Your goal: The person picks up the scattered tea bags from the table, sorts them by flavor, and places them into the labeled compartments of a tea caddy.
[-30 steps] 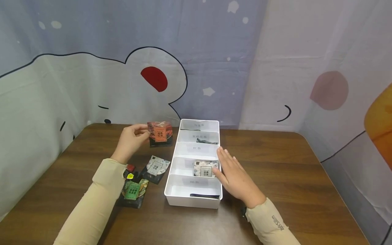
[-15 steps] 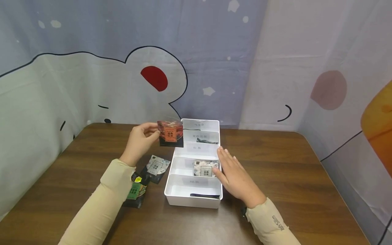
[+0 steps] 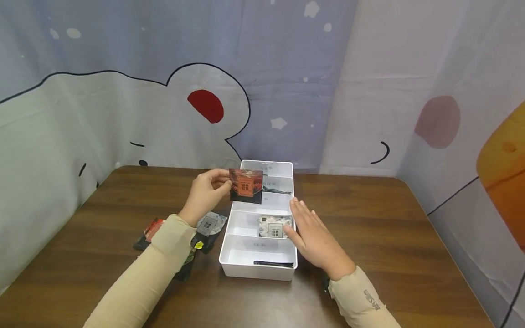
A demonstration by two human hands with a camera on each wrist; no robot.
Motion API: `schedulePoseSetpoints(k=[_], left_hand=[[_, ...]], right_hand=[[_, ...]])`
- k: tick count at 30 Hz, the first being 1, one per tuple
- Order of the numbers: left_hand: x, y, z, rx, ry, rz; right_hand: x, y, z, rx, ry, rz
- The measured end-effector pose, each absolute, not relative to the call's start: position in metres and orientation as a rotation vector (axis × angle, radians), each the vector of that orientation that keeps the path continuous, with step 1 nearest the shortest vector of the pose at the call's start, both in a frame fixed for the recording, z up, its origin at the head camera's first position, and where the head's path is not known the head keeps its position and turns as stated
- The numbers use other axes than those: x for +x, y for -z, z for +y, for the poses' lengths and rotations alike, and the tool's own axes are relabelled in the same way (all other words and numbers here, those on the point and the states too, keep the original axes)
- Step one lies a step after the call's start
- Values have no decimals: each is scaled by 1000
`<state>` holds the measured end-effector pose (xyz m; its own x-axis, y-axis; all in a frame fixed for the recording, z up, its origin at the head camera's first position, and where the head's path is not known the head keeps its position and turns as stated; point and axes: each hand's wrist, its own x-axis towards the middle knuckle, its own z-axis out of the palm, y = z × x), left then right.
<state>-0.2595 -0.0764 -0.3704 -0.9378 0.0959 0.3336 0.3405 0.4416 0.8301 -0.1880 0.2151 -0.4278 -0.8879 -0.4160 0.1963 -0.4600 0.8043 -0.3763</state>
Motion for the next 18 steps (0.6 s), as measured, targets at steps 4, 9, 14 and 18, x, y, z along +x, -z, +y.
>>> schedulePoseSetpoints(k=[4,9,14,18], left_hand=[[-261,376,-74,-417,1459,-2472],[-261,382,-74,-453,1424,-2503],[-259,387,-72,-528,1382,-2504],[-255,392,-74,-624,1342,-2496]], right_hand=[[-189,428,215,702,-639,-2886],[-189,427,215,709,-638,-2885],[-188,427,215,715,-643,-2866],[-188,427,214,718,-644,-2862]])
